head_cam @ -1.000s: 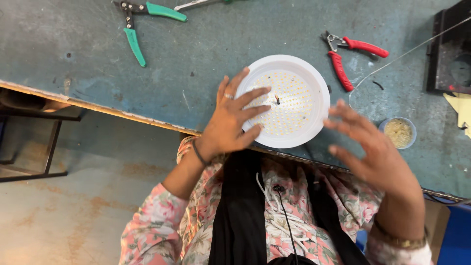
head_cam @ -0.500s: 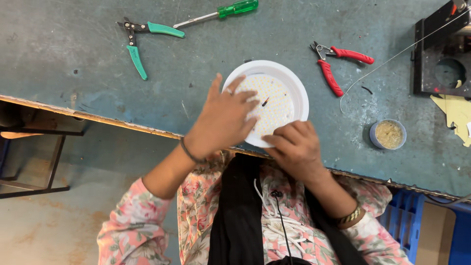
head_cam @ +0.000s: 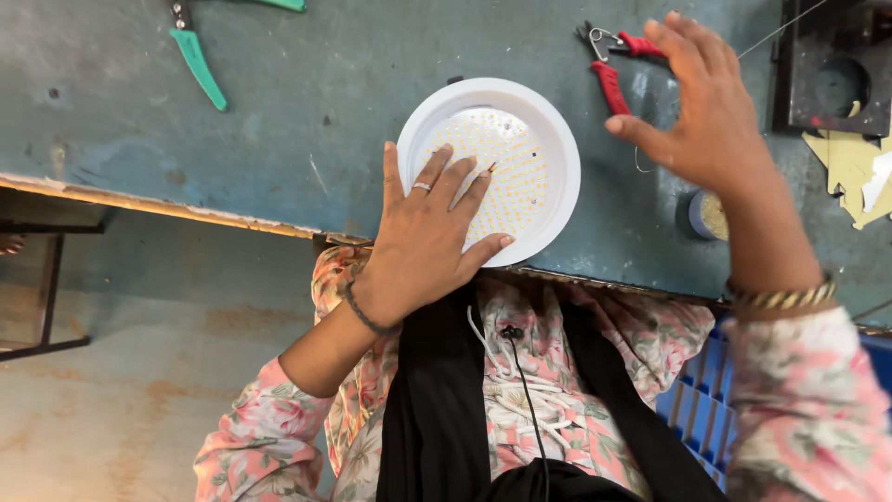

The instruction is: The person solders wire connections on a round LED light panel at a workbench. They hold the panel steady with one hand while applying a soldering iron to its contact points, dip the iron in flux from a small container, use pliers to trim or position wires, and rotate the panel to reach different spots.

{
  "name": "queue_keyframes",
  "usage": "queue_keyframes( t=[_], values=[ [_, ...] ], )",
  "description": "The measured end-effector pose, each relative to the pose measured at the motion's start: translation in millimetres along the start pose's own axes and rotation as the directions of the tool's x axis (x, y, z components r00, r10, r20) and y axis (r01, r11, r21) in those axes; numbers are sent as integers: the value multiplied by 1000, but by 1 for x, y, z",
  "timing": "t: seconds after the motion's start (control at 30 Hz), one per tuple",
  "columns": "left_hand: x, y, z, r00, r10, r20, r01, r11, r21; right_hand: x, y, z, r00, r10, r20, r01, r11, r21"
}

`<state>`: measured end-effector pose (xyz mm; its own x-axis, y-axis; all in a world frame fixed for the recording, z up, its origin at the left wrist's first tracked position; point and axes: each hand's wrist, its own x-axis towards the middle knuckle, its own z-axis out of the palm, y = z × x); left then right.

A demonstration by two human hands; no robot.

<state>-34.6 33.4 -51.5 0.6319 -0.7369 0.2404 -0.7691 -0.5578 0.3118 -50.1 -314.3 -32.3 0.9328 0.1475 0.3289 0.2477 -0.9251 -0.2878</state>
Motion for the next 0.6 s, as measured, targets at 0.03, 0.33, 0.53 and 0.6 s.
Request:
queue_keyframes(
  t=[0.03,0.33,0.53,0.6],
  values=[
    [0,-1,1,1000,-5,-10,5,1000,3,12,9,6,998,5,57,-3,999,-44],
    [-5,-9,10,995,-15,-98,4,994,-113,38,16,28,982,2,189,48,963,-264],
    [-2,-9,11,993,-18,-116,2,990,-140,66,-11,-19,996,73,49,-79,989,129],
    [0,-9,11,996,-20,-86,8,990,-139,70,-33,-38,966,210,152,-252,901,353]
  ],
)
